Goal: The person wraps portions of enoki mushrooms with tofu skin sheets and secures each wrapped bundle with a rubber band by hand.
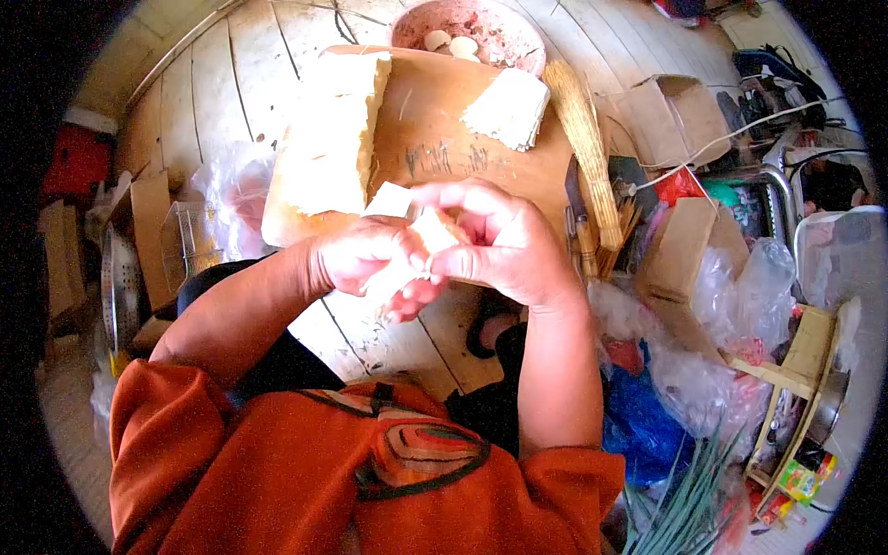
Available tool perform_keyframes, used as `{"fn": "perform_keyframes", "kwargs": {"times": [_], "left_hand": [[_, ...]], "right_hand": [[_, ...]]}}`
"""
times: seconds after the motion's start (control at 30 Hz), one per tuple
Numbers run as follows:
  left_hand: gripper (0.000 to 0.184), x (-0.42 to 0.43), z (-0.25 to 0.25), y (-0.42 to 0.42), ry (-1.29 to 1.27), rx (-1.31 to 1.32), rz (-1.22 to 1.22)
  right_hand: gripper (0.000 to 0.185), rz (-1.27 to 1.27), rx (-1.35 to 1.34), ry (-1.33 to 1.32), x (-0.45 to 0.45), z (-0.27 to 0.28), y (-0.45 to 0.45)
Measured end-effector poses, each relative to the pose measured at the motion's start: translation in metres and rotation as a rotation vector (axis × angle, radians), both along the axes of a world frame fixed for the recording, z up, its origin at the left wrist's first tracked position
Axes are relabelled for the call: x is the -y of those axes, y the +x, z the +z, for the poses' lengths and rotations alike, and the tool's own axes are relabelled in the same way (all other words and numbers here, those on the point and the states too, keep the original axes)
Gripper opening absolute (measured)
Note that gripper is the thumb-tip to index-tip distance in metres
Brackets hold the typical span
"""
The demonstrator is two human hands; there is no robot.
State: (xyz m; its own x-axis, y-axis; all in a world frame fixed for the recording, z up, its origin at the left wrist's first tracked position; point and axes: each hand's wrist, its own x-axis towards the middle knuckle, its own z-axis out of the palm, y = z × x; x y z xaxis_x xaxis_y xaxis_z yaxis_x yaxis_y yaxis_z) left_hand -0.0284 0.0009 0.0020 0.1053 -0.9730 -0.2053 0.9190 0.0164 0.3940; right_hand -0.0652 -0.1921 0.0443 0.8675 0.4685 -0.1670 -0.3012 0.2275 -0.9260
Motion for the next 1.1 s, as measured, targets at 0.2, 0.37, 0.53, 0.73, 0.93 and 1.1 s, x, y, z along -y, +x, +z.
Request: {"fn": "perform_keyframes", "kwargs": {"times": [0.2, 0.37, 0.53, 0.73, 0.93, 1.1], "left_hand": [[0.032, 0.000, 0.001, 0.005, -0.013, 0.162, -0.075], [0.044, 0.005, 0.010, 0.002, 0.212, 0.683, 0.149], [0.029, 0.009, 0.003, -0.001, 0.211, 0.783, 0.148], [0.020, 0.007, 0.006, 0.000, 0.192, 0.541, 0.235], [0.020, 0.003, 0.012, 0.002, 0.217, 0.277, 0.356], [0.024, 0.002, 0.009, 0.004, 0.229, 0.348, 0.332]], "right_hand": [[0.029, 0.006, 0.075, -0.075, 0.000, 0.006, -0.004], [0.019, -0.132, 0.084, -0.275, 0.000, 0.011, -0.003], [0.023, -0.133, 0.077, -0.317, -0.001, 0.005, -0.002], [0.035, -0.444, 0.160, -0.173, -0.008, 0.019, -0.002], [0.030, 0.351, 0.439, 0.118, -0.007, 0.105, -0.013], [0.010, 0.255, 0.754, 0.654, -0.035, 0.089, -0.050]]}}
